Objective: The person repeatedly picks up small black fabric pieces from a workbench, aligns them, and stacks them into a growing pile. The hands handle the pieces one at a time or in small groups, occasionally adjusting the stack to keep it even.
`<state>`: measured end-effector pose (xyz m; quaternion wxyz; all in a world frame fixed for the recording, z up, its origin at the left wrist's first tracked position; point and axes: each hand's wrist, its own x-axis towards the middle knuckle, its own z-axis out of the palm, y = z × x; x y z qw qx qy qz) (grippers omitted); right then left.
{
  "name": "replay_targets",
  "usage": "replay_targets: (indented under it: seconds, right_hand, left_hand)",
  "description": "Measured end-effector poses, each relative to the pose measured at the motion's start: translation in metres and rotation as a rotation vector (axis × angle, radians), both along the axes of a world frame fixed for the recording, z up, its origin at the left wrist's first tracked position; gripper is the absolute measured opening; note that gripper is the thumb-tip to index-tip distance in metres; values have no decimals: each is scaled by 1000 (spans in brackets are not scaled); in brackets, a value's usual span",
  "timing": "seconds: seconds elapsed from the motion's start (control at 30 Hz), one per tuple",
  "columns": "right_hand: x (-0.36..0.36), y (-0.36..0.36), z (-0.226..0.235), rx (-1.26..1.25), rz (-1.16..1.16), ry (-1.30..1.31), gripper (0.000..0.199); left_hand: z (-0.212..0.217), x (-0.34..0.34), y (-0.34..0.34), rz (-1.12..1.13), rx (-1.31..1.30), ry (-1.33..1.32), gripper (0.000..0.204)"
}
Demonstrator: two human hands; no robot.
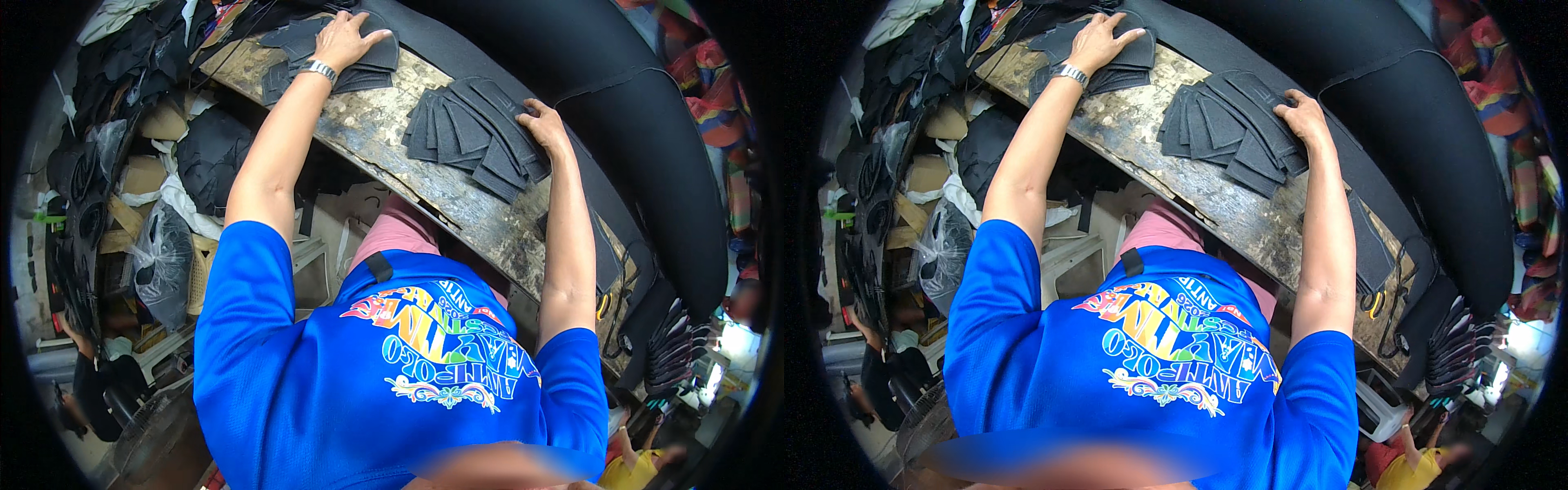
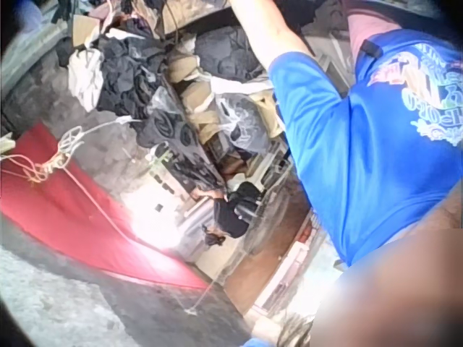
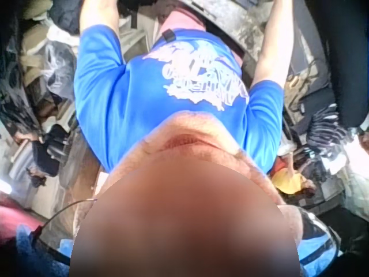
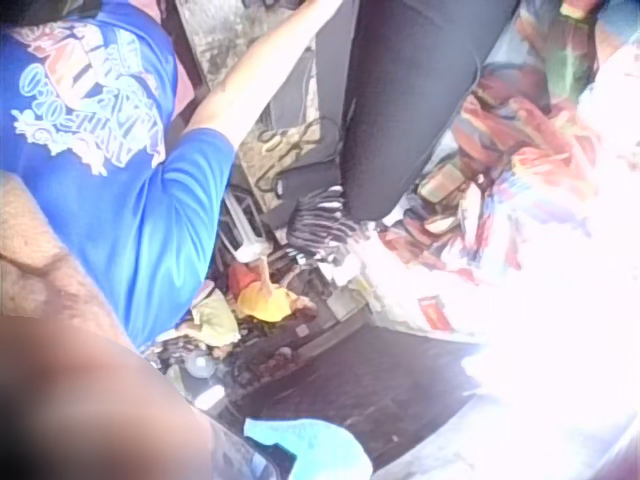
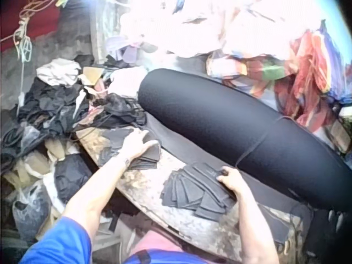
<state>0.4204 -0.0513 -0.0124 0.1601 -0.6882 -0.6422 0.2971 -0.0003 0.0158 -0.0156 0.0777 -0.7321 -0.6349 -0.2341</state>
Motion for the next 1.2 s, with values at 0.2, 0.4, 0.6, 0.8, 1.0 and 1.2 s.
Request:
replay_targets:
  seconds: [0.2,0.4,0.6,0.8,1.0,1.2]
  right_hand:
    - [-12,-6,11,39,-81,-189,58]
    - [-35,-25,28,269,-86,-188,60]
    - [-46,-75,72,581,-23,284,69]
    - [-64,-140,88,386,21,1199,77]
    - [-74,-175,68,394,-110,1222,44]
    - [-62,-215,88,321,111,1215,27]
  left_hand:
    - [-5,6,20,97,-145,135,58]
    - [7,9,25,70,-71,246,25]
    - [61,38,-41,-116,235,-445,25]
    - [80,126,-157,-579,-82,-1539,30]
    - [63,176,-218,-611,-432,-1765,27]
    - [50,174,-216,-592,-528,-1830,31]
